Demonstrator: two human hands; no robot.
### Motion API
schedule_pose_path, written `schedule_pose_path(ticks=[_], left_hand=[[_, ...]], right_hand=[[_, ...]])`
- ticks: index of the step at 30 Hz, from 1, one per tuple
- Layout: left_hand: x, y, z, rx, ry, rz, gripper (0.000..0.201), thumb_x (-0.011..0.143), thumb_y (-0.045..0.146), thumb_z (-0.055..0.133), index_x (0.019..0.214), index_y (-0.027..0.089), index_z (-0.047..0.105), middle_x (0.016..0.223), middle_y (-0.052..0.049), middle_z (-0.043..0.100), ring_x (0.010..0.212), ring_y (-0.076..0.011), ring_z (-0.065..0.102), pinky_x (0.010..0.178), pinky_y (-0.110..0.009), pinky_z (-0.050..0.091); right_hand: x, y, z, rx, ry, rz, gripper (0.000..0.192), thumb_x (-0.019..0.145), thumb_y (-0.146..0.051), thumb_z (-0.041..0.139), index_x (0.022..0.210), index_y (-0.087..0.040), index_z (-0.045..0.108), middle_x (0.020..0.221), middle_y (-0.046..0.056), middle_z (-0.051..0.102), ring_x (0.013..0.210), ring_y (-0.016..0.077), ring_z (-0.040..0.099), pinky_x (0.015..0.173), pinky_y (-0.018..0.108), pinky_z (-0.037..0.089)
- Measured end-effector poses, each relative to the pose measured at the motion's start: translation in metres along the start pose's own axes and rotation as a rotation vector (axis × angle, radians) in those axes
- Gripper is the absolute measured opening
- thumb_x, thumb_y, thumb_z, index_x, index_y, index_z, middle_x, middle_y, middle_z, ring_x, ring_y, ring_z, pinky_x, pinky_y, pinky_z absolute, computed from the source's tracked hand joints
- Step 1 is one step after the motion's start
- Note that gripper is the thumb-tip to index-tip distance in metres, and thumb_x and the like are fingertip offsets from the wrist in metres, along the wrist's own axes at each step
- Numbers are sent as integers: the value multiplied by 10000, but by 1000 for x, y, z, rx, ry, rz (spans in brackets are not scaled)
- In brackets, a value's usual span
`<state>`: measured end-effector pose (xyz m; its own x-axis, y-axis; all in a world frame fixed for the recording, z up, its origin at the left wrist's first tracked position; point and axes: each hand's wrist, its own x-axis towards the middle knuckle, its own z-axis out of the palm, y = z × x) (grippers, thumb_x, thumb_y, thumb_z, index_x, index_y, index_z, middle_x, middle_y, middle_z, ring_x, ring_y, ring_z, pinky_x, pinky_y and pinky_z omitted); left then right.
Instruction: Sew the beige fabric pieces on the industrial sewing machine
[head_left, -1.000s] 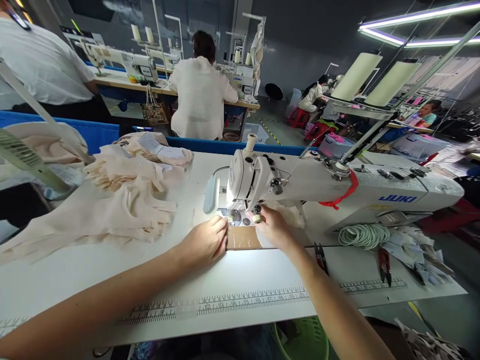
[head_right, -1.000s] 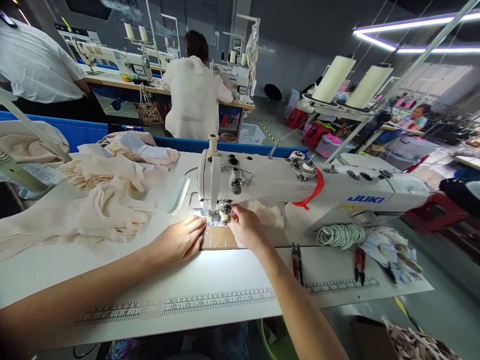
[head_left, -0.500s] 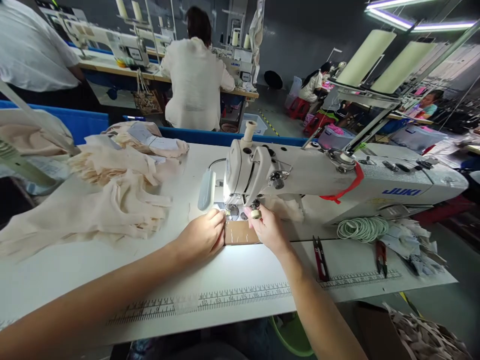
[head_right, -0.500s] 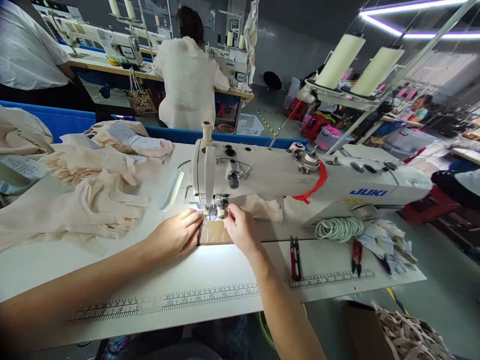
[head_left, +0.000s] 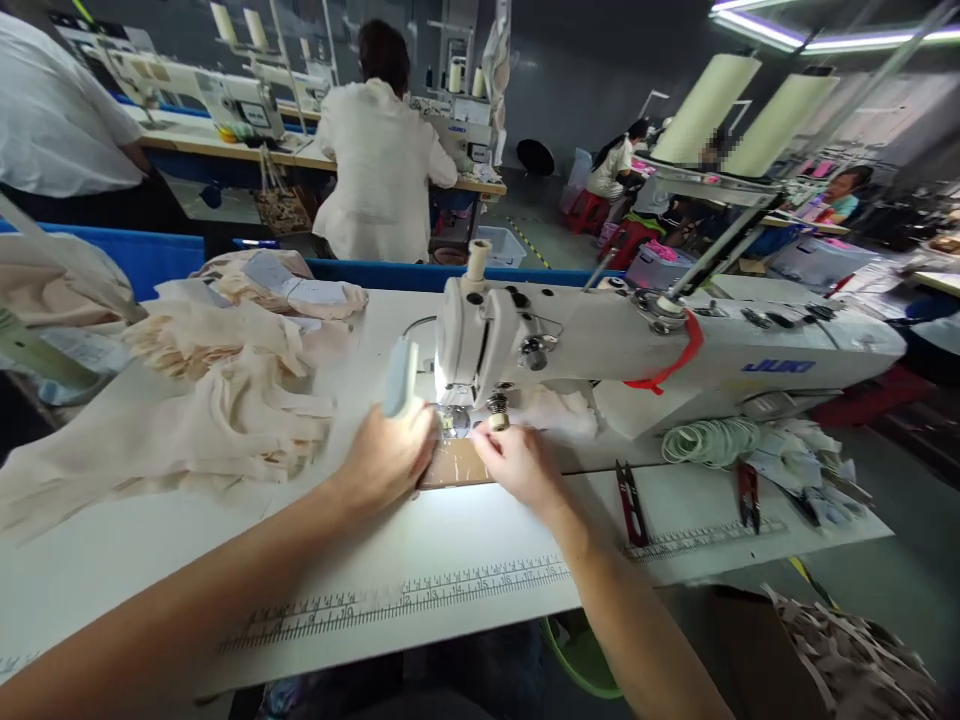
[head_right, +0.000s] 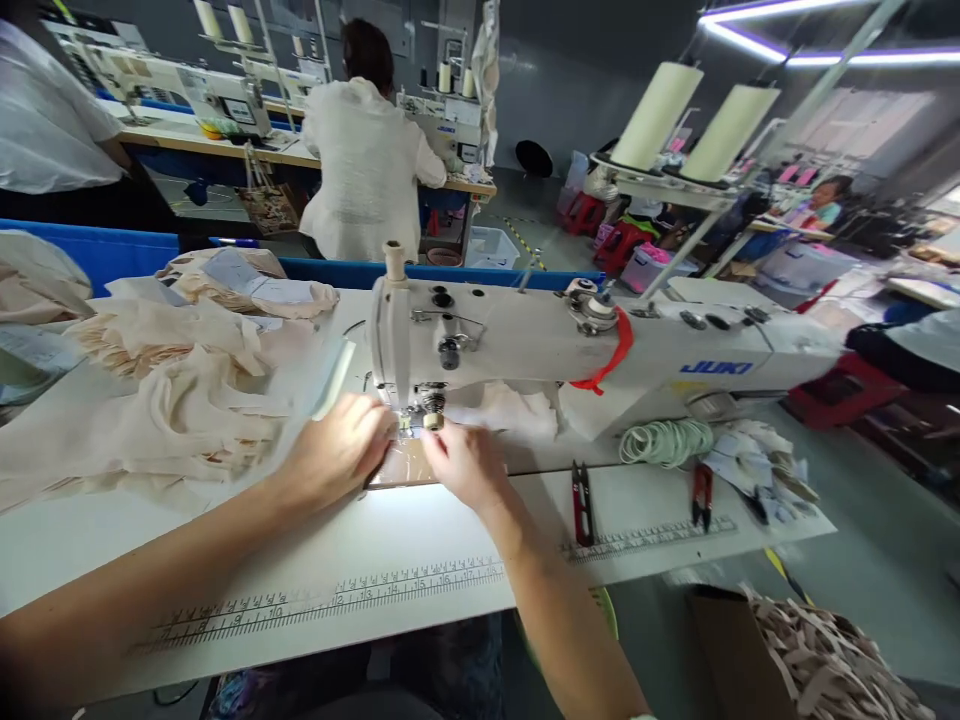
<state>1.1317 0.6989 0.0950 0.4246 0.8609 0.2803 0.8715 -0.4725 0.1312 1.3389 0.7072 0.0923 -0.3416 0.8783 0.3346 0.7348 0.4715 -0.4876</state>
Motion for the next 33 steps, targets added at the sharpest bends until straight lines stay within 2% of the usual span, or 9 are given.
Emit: schedule_pose_path(ticks=[3, 7, 9, 11, 15, 19, 23, 27, 33], left_hand=[[2, -8, -10, 113, -160, -243, 183, 943, 260, 438, 889, 173, 589, 897, -116, 632, 809, -277, 619, 575, -316, 387], [-4, -22, -21, -73, -285, -282, 271, 918, 347, 425, 750, 202, 581, 681, -50, 602, 614, -214, 555, 544, -291, 302], [-13, -24, -31, -283, -356, -215, 347, 891, 455, 454, 703, 211, 613, 636, -29, 600, 577, -193, 532, 537, -280, 318], [-24, -20, -43, -445, -378, -140, 410, 872, 538, 473, 699, 221, 667, 653, -23, 615, 584, -178, 533, 540, -267, 346], [-43, -10, -64, -533, -262, -137, 417, 864, 574, 511, 726, 229, 700, 745, -32, 636, 633, -166, 532, 537, -248, 356], [-63, -13, -71, -775, -125, -453, 465, 871, 653, 488, 828, 201, 588, 628, 12, 516, 538, -138, 443, 477, -223, 323], [-91, -18, -71, -986, -96, -659, 563, 839, 763, 460, 912, 207, 501, 586, 53, 438, 460, -119, 378, 439, -216, 298], [-119, -23, -69, -720, -66, -647, 512, 868, 709, 450, 835, 205, 534, 566, 37, 475, 466, -127, 404, 463, -223, 281], [-135, -36, -53, -50, -85, -646, 279, 957, 400, 370, 888, 215, 567, 730, -30, 699, 658, -218, 637, 561, -265, 303]], right_hand=[[-2, -14, 3, -45, -156, -127, 296, 918, -215, 553, 622, -200, 550, 580, -29, 559, 551, 106, 469, 547, 269, 289], [-3, -28, 6, -79, -209, -126, 69, 898, -269, 631, 897, -207, 662, 715, -27, 641, 657, 127, 563, 602, 259, 370], [-4, -31, 5, -53, -221, -103, 427, 841, -395, 724, 1207, -209, 608, 815, -19, 670, 723, 152, 596, 626, 266, 397], [-6, -32, 5, 0, -258, -161, 652, 768, -487, 791, 1318, -233, 550, 886, -18, 672, 773, 162, 600, 648, 266, 404], [-8, -31, 5, 149, -263, -253, 139, 897, -320, 678, 823, -205, 657, 806, -32, 597, 732, 107, 537, 640, 227, 377], [-7, -29, 2, 262, -197, -196, 287, 908, -186, 608, 627, -184, 549, 686, -40, 516, 660, 99, 475, 627, 226, 366], [-7, -26, -6, 412, -322, -210, 336, 959, -216, 519, 626, -190, 558, 590, -56, 487, 588, 98, 458, 584, 224, 353], [-6, -23, -8, 296, -369, -139, 410, 940, -286, 557, 552, -196, 461, 545, -55, 450, 541, 99, 411, 531, 237, 281], [-9, -16, 4, -101, -230, -131, 269, 872, -241, 623, 632, -219, 505, 602, 9, 591, 525, 142, 459, 521, 290, 215]])
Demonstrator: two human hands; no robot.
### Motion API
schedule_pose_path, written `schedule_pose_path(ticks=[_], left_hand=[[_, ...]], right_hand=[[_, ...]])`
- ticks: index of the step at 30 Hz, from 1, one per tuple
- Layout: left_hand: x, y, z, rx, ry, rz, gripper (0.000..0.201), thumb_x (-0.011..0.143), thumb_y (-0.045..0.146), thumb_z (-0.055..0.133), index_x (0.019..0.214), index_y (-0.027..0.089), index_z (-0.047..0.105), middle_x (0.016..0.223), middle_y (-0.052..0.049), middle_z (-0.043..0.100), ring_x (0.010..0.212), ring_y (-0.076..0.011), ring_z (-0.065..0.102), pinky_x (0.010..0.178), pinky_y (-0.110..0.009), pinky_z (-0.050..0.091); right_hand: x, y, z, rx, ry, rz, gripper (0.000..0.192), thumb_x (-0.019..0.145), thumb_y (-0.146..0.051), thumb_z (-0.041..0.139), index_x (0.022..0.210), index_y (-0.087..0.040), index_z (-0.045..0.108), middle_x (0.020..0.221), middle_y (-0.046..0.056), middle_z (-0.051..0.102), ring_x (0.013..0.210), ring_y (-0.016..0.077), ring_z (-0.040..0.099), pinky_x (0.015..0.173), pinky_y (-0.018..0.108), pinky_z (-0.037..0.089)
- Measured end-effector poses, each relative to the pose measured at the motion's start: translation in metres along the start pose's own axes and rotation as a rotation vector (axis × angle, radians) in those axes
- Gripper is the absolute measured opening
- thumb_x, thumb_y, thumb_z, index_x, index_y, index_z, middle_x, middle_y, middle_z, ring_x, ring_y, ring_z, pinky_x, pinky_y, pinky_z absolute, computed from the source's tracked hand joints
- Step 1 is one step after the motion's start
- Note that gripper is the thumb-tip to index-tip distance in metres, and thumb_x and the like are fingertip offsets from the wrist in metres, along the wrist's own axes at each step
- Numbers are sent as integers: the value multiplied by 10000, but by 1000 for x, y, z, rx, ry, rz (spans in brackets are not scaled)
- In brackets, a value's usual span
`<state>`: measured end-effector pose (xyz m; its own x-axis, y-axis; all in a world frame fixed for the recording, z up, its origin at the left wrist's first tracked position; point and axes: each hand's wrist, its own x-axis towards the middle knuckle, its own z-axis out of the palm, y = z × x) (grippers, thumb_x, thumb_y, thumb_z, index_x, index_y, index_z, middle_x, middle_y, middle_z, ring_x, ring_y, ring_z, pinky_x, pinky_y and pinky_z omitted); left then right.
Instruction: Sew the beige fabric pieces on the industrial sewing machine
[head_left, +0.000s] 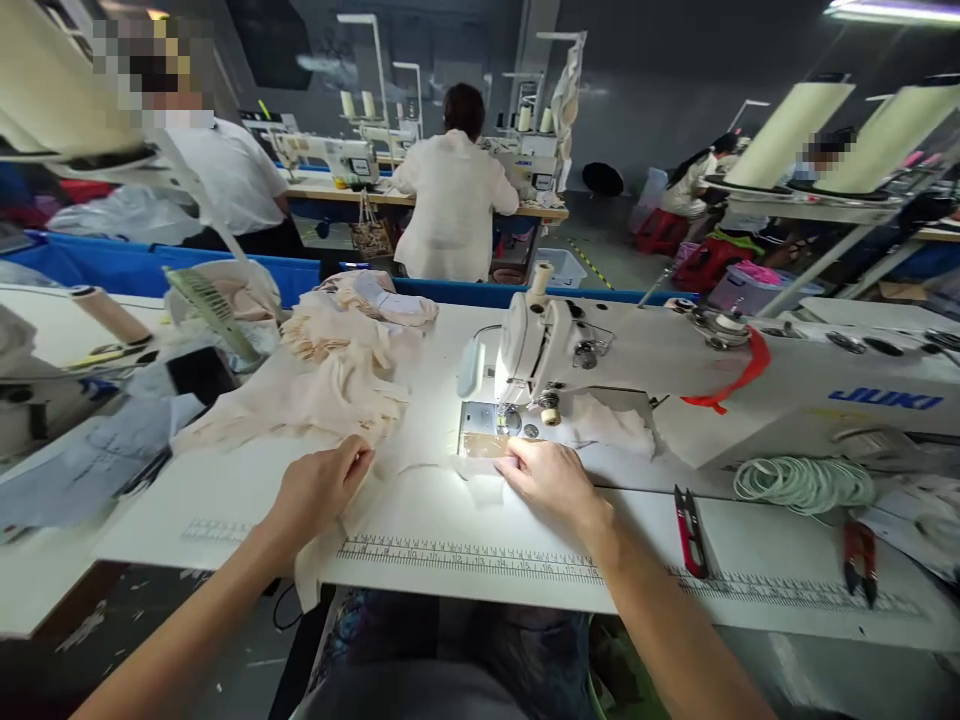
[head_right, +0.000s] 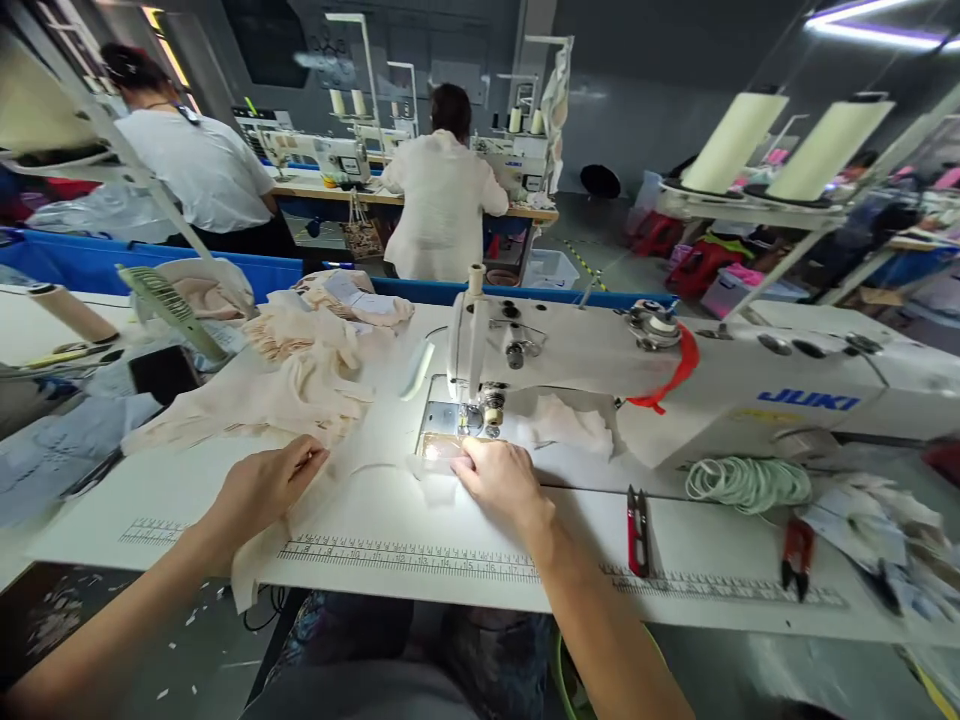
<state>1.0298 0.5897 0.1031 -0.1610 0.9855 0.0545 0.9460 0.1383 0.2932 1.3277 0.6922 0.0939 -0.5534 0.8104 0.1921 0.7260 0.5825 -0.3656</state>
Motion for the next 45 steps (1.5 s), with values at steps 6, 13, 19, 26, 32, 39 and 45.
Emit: schedule_pose_path(ticks=[6, 13, 19, 26, 32, 39, 45], left_hand=[[-3, -22, 2, 270, 141, 40, 246, 992, 326, 426, 942, 198, 630, 860, -76, 721, 801, -255, 669, 612, -302, 410], [18, -54, -10, 136, 514, 279, 439, 1034, 312, 346, 1448, 203, 442, 1442, -167, 492, 1353, -326, 430, 1062, -508, 436], [84, -71, 10, 193, 228, 314, 449, 1031, 390, 331, 1416, 274, 531, 1568, -143, 354, 1459, -404, 270, 1104, -697, 305], [118, -103, 5, 175, 235, 507, 437, 1028, 403, 349, 1347, 254, 609, 1528, -161, 392, 1399, -372, 352, 1129, -604, 323], [115, -101, 1, 92, 313, 435, 506, 1039, 371, 319, 1527, 248, 367, 1619, -141, 255, 1497, -365, 201, 1164, -618, 265], [64, -102, -34, 103, 502, 629, 229, 984, 231, 508, 1198, 211, 585, 1128, -103, 650, 1106, -247, 584, 938, -396, 505], [73, -95, -17, 379, 431, 556, 238, 927, 134, 519, 1122, 181, 648, 1120, -107, 677, 1053, -270, 613, 809, -391, 526]], right_hand=[[-2, 15, 7, -64, 86, -19, 312, 903, -270, 585, 617, -240, 464, 506, 7, 531, 433, 156, 415, 489, 312, 206], [-3, 6, 5, -154, 53, 65, 220, 913, -231, 533, 701, -230, 472, 517, -4, 526, 441, 151, 426, 494, 297, 191], [-4, 1, 9, -127, 59, 51, 129, 921, -234, 492, 802, -226, 540, 564, 18, 591, 485, 186, 518, 506, 296, 209], [-1, 7, 10, -79, -11, 73, 165, 927, -298, 445, 817, -241, 553, 549, 14, 577, 483, 207, 522, 506, 299, 260], [-2, 12, 6, 13, 0, 71, 175, 921, -345, 464, 785, -256, 529, 540, -9, 544, 464, 190, 501, 492, 304, 310], [-5, 12, -3, 6, 116, -71, 173, 939, -345, 452, 857, -256, 575, 617, 0, 593, 493, 180, 541, 477, 308, 386], [-1, 5, 8, -7, 183, -169, 227, 966, -269, 401, 920, -223, 618, 852, 70, 673, 682, 196, 634, 588, 330, 481]])
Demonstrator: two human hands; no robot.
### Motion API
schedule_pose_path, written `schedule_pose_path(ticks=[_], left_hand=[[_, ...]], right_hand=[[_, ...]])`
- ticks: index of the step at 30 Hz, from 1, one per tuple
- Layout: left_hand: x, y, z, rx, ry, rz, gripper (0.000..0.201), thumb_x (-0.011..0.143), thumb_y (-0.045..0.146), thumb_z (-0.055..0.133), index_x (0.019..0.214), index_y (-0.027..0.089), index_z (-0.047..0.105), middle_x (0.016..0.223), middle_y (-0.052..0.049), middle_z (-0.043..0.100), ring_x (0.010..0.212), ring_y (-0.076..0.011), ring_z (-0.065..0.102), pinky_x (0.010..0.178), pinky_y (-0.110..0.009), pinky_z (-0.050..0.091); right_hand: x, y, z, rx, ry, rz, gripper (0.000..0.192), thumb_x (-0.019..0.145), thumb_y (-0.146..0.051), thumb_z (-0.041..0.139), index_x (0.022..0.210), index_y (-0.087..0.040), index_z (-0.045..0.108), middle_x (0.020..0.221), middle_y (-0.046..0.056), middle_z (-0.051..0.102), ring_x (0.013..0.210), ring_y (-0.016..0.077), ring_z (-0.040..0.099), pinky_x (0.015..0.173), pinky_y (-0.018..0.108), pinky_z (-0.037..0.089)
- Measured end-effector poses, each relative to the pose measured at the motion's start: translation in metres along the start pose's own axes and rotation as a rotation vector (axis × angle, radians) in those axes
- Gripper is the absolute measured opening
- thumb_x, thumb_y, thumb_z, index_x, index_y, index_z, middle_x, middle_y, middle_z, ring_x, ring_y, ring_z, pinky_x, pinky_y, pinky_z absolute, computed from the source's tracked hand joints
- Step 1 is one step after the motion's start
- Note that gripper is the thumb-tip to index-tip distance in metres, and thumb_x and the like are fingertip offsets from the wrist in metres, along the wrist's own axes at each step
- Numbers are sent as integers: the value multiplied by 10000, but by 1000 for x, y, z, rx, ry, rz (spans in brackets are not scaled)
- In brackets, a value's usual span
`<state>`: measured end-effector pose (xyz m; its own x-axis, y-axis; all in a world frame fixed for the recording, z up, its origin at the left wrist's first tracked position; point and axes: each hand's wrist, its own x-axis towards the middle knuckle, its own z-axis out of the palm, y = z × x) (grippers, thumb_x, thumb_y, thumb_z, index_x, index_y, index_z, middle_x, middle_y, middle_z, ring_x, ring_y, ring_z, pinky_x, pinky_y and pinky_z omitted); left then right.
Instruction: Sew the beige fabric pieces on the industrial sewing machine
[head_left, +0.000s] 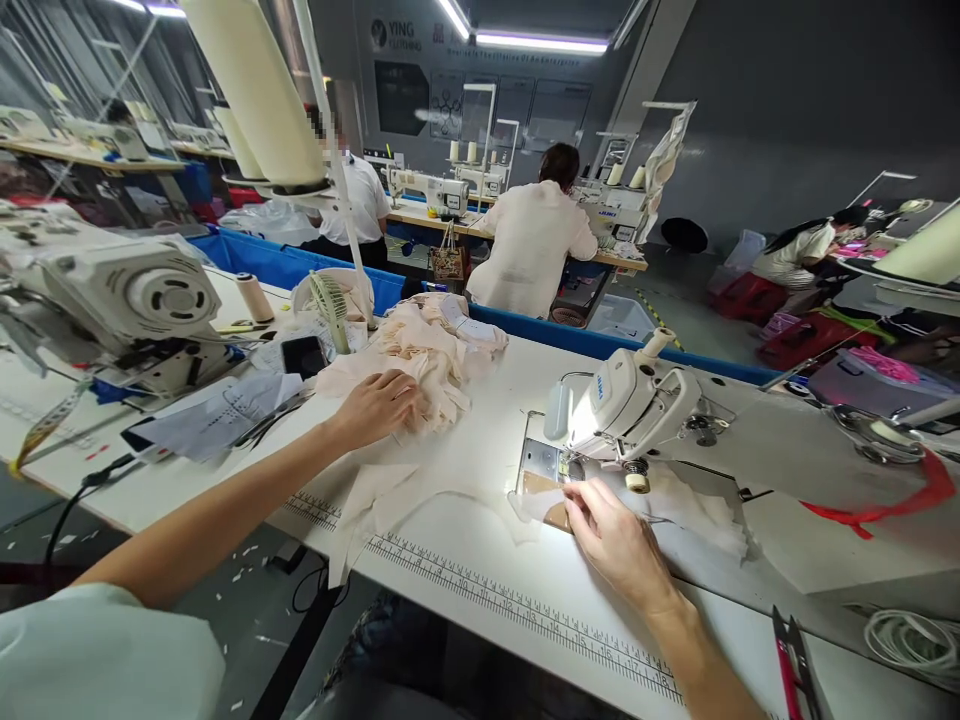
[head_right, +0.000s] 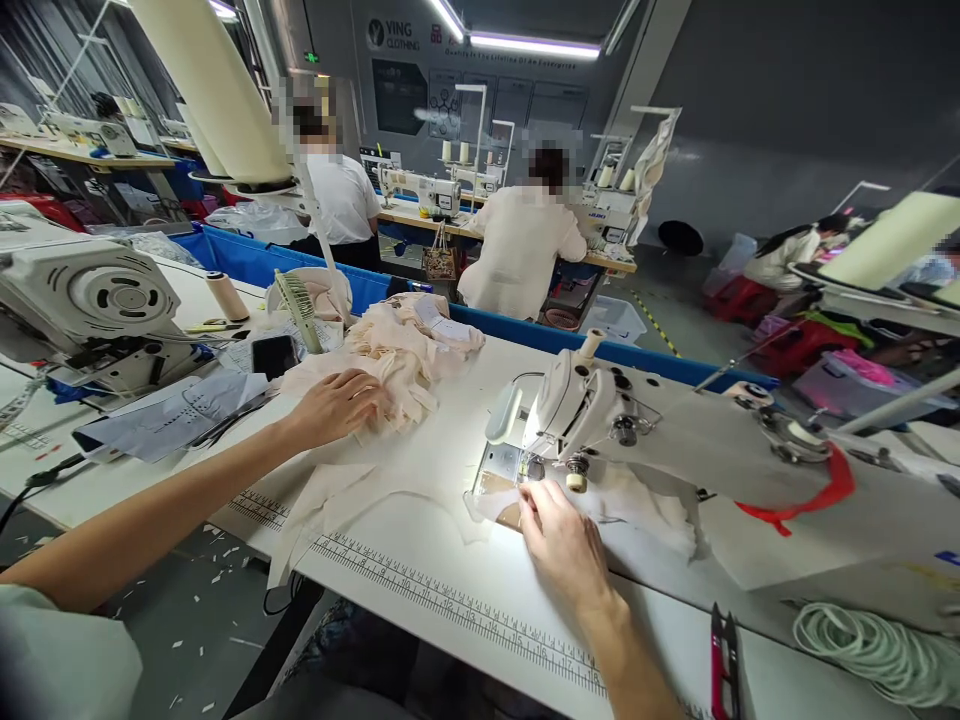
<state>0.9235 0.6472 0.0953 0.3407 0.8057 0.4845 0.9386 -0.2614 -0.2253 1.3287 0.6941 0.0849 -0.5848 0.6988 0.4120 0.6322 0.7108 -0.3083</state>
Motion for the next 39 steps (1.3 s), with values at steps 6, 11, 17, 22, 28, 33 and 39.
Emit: schedule_pose_path(ticks=[6, 11, 17, 22, 28, 33, 39], left_hand=[[5, -5, 12, -10, 36, -33, 314, 973, 153, 439, 1147, 191, 697, 1114, -77, 721, 984, -227, 666, 732, -342, 551], [-2, -9, 10, -109, 60, -51, 328, 1006, 232, 424, 1119, 206, 731, 1133, -71, 734, 997, -214, 686, 798, -346, 585], [5, -7, -5, -228, 74, -57, 312, 1013, 328, 447, 1078, 214, 730, 1108, -72, 740, 1006, -218, 679, 813, -345, 582], [52, -17, -7, -181, 140, -154, 290, 990, 249, 437, 1075, 200, 710, 1033, -92, 716, 1002, -247, 628, 864, -391, 547], [125, -32, 20, -85, -166, -76, 320, 844, 99, 479, 1009, 183, 740, 1153, -131, 666, 1176, -320, 542, 947, -478, 490], [158, -47, 33, -93, -224, 27, 361, 832, 78, 452, 1009, 204, 739, 1063, -102, 684, 1133, -283, 556, 947, -430, 479], [179, -60, 47, -120, -321, 199, 350, 738, 44, 501, 889, 249, 741, 985, -71, 707, 1017, -230, 614, 760, -305, 510]], right_hand=[[-3, 5, -1, 62, -82, 42, 262, 965, -278, 395, 910, -207, 642, 874, 88, 663, 688, 197, 609, 628, 343, 501], [1, 7, -6, 81, -153, 31, 246, 956, -274, 410, 947, -199, 644, 887, 100, 665, 721, 207, 619, 626, 337, 508], [-3, 6, 1, 76, -65, 16, 229, 950, -237, 412, 936, -201, 638, 868, 80, 675, 688, 201, 636, 611, 344, 508], [-6, 6, 9, 64, 20, 35, 248, 954, -226, 407, 967, -197, 653, 870, 81, 697, 681, 210, 656, 602, 342, 502], [-6, 8, 8, 83, 22, 27, 254, 959, -216, 396, 970, -205, 650, 862, 60, 693, 729, 197, 665, 631, 317, 515], [-6, 8, 8, 74, 30, 34, 247, 952, -193, 396, 953, -213, 642, 865, 53, 705, 722, 192, 673, 621, 310, 515], [-3, 8, 6, 92, 17, 36, 258, 945, -180, 398, 963, -211, 653, 888, 57, 719, 734, 196, 687, 627, 320, 534]])
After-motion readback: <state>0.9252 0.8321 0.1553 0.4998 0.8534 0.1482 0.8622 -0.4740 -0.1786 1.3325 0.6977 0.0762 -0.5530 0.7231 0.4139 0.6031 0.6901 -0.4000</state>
